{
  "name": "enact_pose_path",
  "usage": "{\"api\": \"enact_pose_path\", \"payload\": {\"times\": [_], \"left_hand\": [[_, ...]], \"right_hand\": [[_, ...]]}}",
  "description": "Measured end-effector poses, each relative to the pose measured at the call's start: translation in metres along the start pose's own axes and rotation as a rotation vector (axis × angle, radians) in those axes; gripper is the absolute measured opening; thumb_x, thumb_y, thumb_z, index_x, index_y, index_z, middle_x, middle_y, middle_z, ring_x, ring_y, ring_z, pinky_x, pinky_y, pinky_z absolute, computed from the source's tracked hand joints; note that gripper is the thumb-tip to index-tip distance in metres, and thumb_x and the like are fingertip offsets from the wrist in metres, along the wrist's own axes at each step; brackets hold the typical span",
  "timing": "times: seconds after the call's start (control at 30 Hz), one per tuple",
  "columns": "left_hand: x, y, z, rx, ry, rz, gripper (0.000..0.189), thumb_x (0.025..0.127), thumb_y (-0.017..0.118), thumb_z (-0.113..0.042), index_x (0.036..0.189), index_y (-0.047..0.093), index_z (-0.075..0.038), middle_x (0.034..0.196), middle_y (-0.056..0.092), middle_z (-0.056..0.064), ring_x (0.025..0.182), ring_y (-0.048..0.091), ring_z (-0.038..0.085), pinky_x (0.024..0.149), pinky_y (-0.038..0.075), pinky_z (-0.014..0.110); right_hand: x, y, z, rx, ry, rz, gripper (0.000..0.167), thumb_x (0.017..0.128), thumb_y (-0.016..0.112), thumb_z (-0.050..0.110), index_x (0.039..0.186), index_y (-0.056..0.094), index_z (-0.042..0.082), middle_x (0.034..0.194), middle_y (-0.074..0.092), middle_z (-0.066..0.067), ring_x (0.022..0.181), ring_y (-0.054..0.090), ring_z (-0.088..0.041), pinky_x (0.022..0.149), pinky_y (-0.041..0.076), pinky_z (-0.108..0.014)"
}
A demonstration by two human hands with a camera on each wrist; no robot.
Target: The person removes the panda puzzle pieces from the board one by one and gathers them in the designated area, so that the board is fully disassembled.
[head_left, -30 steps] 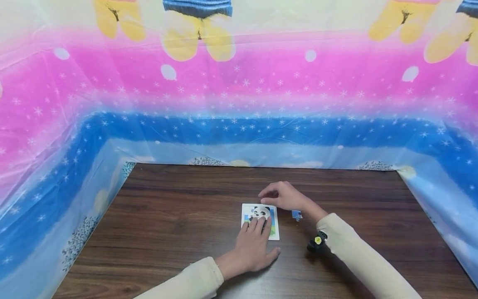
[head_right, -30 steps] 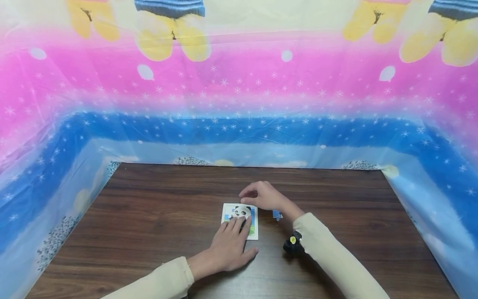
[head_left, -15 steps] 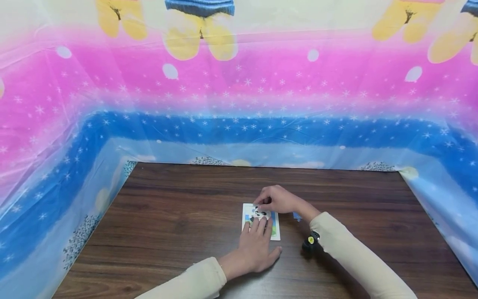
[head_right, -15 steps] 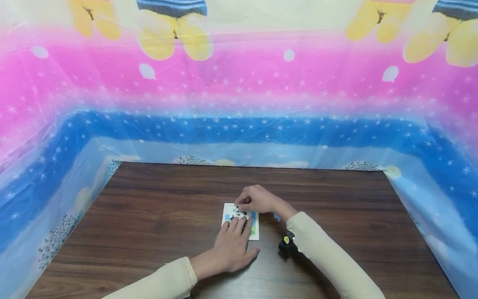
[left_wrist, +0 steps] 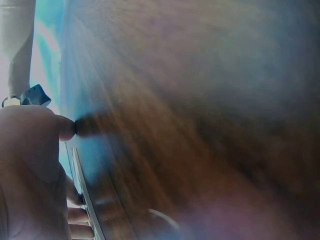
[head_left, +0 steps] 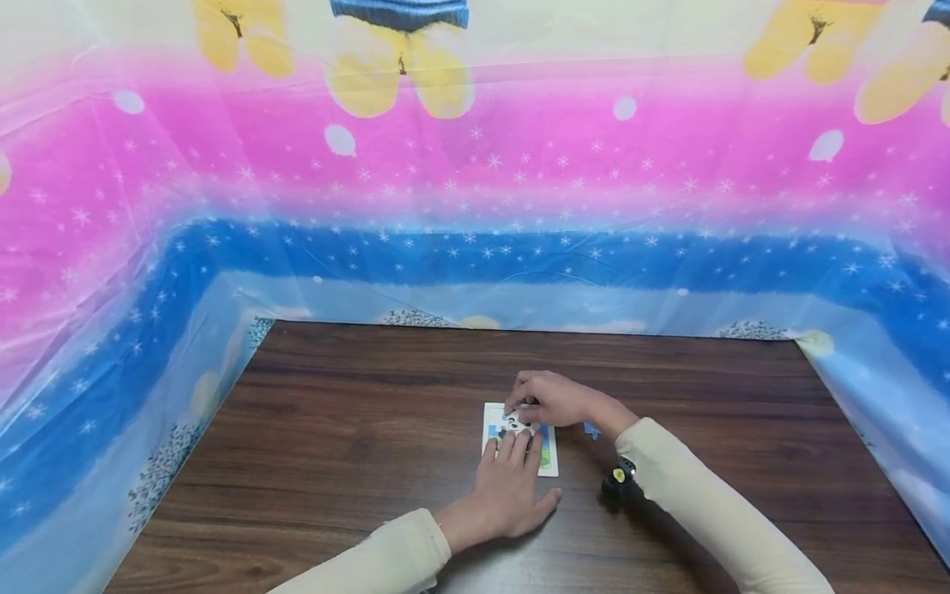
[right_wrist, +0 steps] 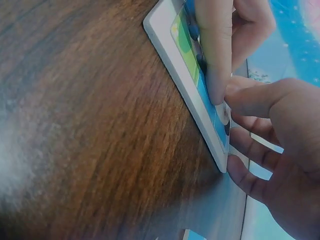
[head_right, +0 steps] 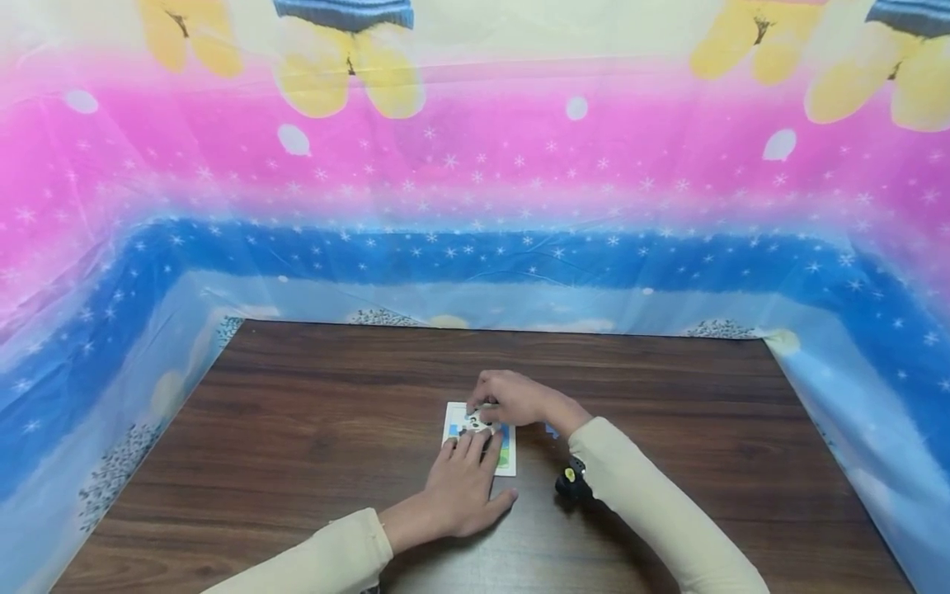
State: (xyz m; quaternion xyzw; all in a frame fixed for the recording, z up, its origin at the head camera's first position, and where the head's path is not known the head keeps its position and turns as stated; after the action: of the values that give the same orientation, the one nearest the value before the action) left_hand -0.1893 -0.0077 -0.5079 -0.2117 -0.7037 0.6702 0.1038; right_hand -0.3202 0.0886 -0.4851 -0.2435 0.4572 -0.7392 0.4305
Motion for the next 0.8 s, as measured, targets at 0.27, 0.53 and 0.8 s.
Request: {"api": "enact_pose_path", "payload": {"times": [0.27, 0.53, 0.8], "left_hand": [[-0.0002, 0.0001, 0.0004, 0.003, -0.011, -0.008, 0.085, 0.100, 0.036, -0.067, 0.161, 0.029, -0.007, 0.160, 0.033, 0.012, 0.148, 0.031, 0.028, 0.119, 0.029, 0.052], [-0.0009, 0.0005, 0.0013, -0.001, -0.011, -0.011, 0.085, 0.101, 0.036, -0.066, 0.161, 0.030, -0.007, 0.159, 0.034, 0.012, 0.148, 0.030, 0.029, 0.119, 0.028, 0.053], [0.0007, -0.0002, 0.0017, -0.017, 0.004, 0.000, 0.085, 0.101, 0.036, -0.067, 0.161, 0.028, -0.007, 0.161, 0.031, 0.013, 0.149, 0.029, 0.029, 0.119, 0.028, 0.054]], "right_hand": [[0.0002, -0.0012, 0.0027, 0.027, -0.014, 0.013, 0.025, 0.102, 0.060, 0.008, 0.118, 0.076, 0.019, 0.108, 0.060, 0.003, 0.086, 0.055, -0.007, 0.076, 0.050, -0.029], [0.0052, 0.0008, 0.0058, 0.014, 0.016, 0.059, 0.032, 0.103, 0.056, 0.006, 0.124, 0.075, 0.021, 0.103, 0.055, 0.003, 0.077, 0.044, -0.010, 0.069, 0.041, -0.029], [0.0069, -0.0020, 0.0060, 0.056, -0.002, 0.021, 0.026, 0.102, 0.057, 0.005, 0.118, 0.073, 0.017, 0.112, 0.061, 0.003, 0.091, 0.058, -0.009, 0.080, 0.053, -0.030]]}}
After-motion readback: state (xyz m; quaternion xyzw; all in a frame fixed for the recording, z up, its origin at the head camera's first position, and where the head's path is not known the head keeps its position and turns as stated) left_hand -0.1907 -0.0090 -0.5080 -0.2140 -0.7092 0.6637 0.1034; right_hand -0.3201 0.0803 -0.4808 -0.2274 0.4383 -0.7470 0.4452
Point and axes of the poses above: each hand's wrist, its own x-axis towards the middle knuckle, its own y-axis out of the palm, z = x × y, the point moved 4 cm from there along x, towards the middle knuckle
